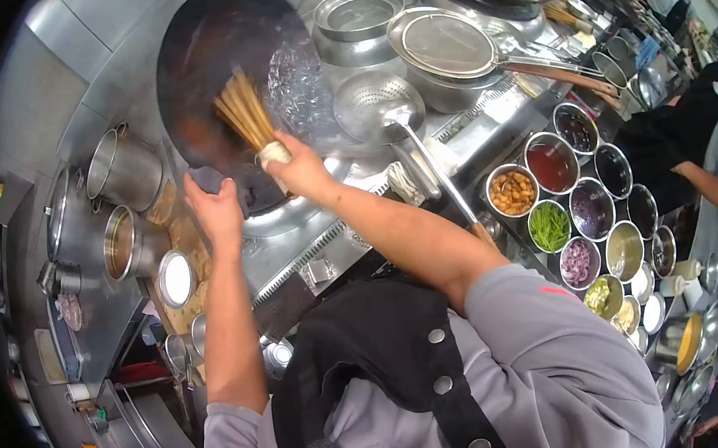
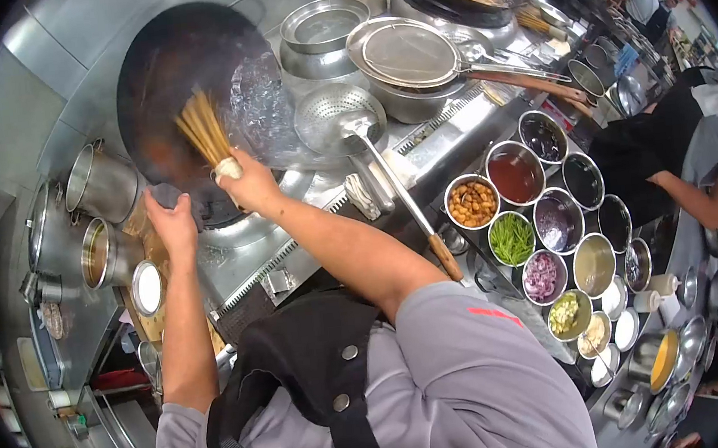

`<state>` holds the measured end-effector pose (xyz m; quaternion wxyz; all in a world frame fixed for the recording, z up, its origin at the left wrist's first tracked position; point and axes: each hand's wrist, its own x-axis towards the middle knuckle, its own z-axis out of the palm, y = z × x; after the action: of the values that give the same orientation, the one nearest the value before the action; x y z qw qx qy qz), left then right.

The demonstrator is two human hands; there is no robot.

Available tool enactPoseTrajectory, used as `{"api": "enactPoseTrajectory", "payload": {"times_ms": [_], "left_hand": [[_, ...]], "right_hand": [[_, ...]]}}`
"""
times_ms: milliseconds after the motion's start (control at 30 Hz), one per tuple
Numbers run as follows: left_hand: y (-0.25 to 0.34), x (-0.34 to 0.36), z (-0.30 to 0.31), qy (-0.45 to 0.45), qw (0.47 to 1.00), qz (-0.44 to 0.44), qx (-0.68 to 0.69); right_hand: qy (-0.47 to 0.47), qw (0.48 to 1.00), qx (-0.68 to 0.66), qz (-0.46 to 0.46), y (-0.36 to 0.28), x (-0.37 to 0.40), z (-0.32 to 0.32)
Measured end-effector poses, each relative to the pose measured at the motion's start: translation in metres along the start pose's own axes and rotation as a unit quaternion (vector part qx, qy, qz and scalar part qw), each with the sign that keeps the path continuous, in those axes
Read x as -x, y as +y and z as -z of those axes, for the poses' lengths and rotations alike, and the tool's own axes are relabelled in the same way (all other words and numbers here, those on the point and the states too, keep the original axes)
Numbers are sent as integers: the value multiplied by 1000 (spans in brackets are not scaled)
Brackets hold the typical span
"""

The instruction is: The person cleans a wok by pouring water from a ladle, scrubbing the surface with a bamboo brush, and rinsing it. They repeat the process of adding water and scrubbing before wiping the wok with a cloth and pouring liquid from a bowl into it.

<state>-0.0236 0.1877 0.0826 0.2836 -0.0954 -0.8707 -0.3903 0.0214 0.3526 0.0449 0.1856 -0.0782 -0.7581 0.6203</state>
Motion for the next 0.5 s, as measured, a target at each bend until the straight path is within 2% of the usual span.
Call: {"api": "enactPoseTrajectory", "payload": {"times_ms": [33,67,100,133,200,267,333,400,433,467,500], "left_hand": [[1,10,1,-3,1000,0,2],[0,20,4,-12,997,-75,-6],[-3,31,7,-23,988,-149,-13],[-8,42,8,-29,988,-148,-6],[-27,68,6,-22,977,-209,-44],[-50,92,4,-19,972,-233,-34],[-68,115,0,-14,965,-261,-26],[-69,135,-10,-23,991,-45,127],[-57,137,-11,-22,990,-46,130],[-46,139,-12,-18,980,11,198],[-38,137,-13,-14,962,67,263]], "right_hand": [[-14,986,-146,-75,-7,3,3],[-28,946,-288,-148,-13,5,7],[-21,929,-340,-142,-19,17,13],[-14,931,-336,-145,-9,29,15],[5,906,-415,-84,11,53,18],[17,925,-373,-69,22,76,35],[-61,911,-394,-110,24,91,52],[-65,920,-380,-72,35,87,52],[-90,944,-315,-47,34,84,53],[-117,961,-248,-22,34,79,53],[-155,965,-207,-48,27,73,55]]}}
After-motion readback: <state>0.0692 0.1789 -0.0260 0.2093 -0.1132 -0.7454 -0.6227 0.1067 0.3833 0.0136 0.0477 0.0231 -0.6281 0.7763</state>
